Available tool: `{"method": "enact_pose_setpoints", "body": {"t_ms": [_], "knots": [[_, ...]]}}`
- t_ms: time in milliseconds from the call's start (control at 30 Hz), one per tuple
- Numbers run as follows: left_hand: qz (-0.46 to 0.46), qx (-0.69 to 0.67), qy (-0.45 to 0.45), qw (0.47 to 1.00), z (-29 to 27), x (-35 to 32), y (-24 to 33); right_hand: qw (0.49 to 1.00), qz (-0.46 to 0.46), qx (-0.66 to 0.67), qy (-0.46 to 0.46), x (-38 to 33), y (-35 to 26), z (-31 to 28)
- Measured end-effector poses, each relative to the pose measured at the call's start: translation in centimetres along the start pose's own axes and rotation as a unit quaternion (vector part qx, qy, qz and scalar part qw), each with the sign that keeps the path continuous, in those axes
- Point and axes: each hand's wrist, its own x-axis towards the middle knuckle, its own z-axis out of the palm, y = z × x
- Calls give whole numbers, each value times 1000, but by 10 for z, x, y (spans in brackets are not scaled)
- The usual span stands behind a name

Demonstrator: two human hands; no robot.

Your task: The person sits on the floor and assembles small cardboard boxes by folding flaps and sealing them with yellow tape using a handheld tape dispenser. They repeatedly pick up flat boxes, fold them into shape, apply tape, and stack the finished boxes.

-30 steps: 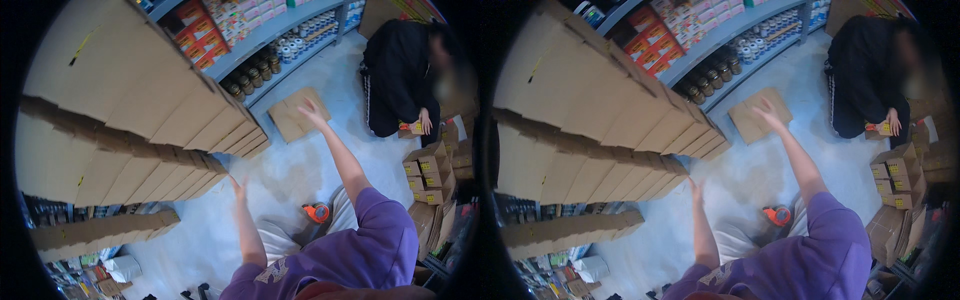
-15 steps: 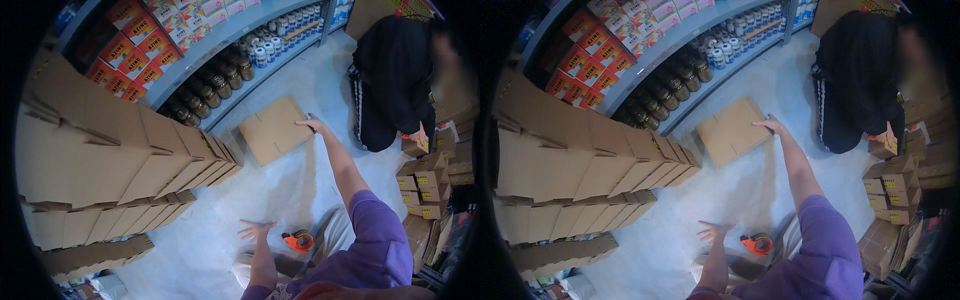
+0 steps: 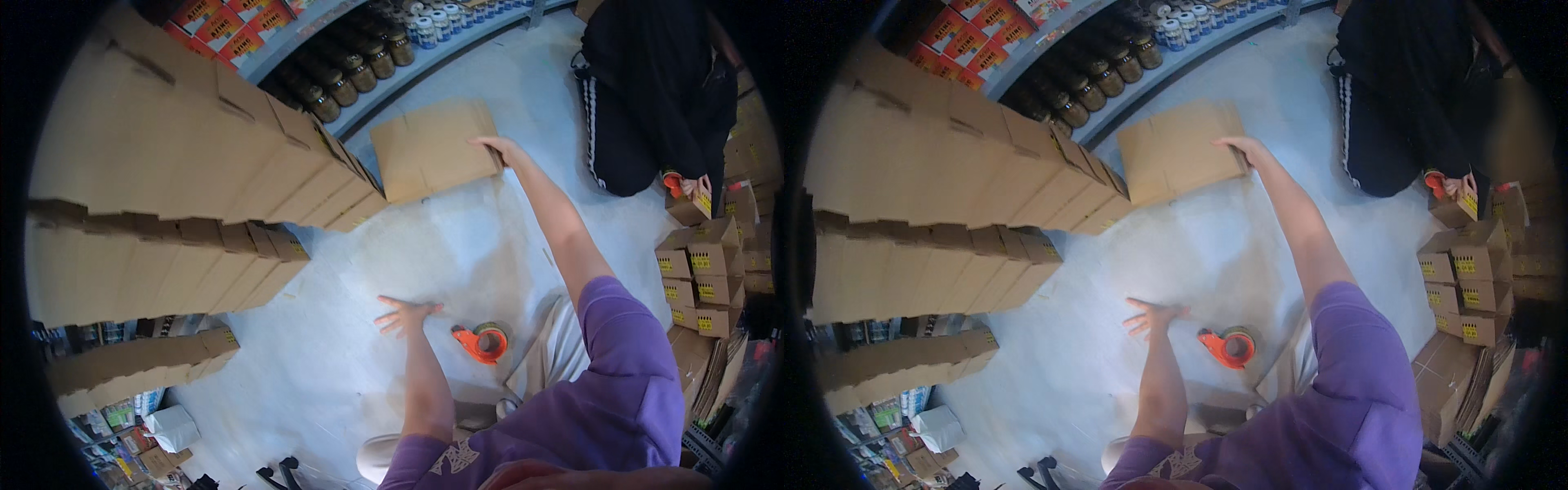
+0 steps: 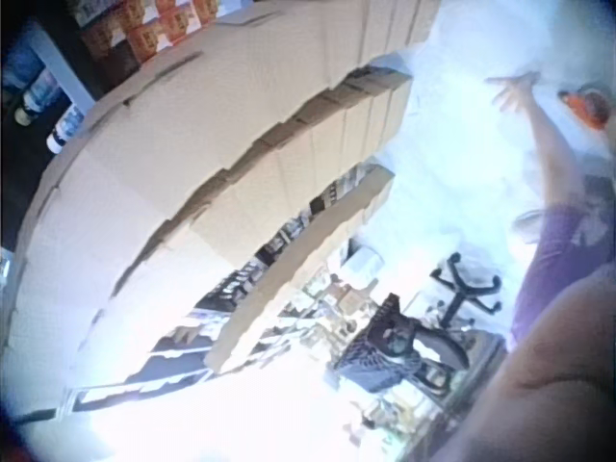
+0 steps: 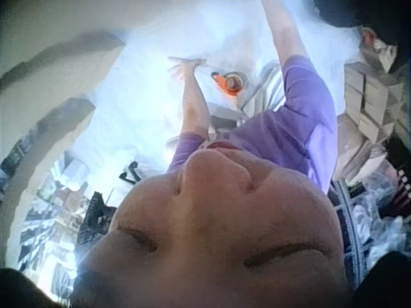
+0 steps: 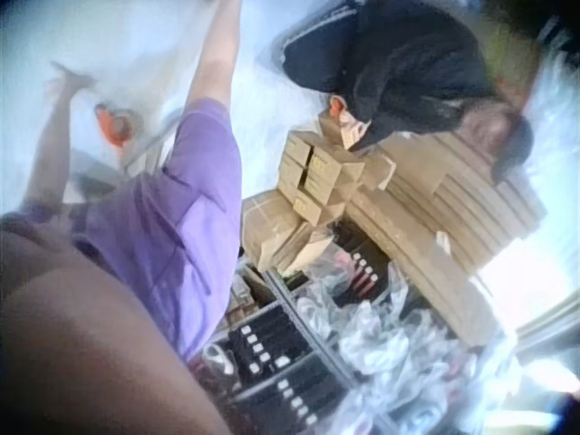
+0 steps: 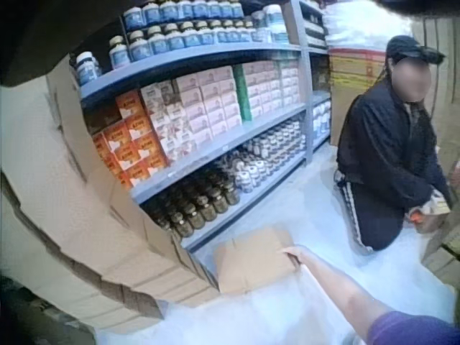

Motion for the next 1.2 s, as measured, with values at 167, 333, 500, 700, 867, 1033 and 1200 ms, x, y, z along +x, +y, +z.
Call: {"method": "enact_pose_setpoints", "body": {"t_ms": [167,333,500,700,867,1033,1200], "knots": [[36,-23,1,999,0,-1,-15,998,-32,-48,8,-30,-28,37],[317,-251,166,900,41,39,-44,994,-65,76,-32,-43,18,43],[372,-573,66,727,23,15,33,998,-23,42,36,-46,44,17],[365,-654,-35,661,32,-13,75,980,-87,164,-66,-63,122,-96],[447,-472,-213,729,53,-66,54,994,-20,71,-85,-135,180,-201],[536,-307,-171,768,66,-105,27,997,-16,3,-78,-162,224,-185],[481,-302,-26,823,25,-94,-31,990,-1,5,-140,-184,241,-83]]}}
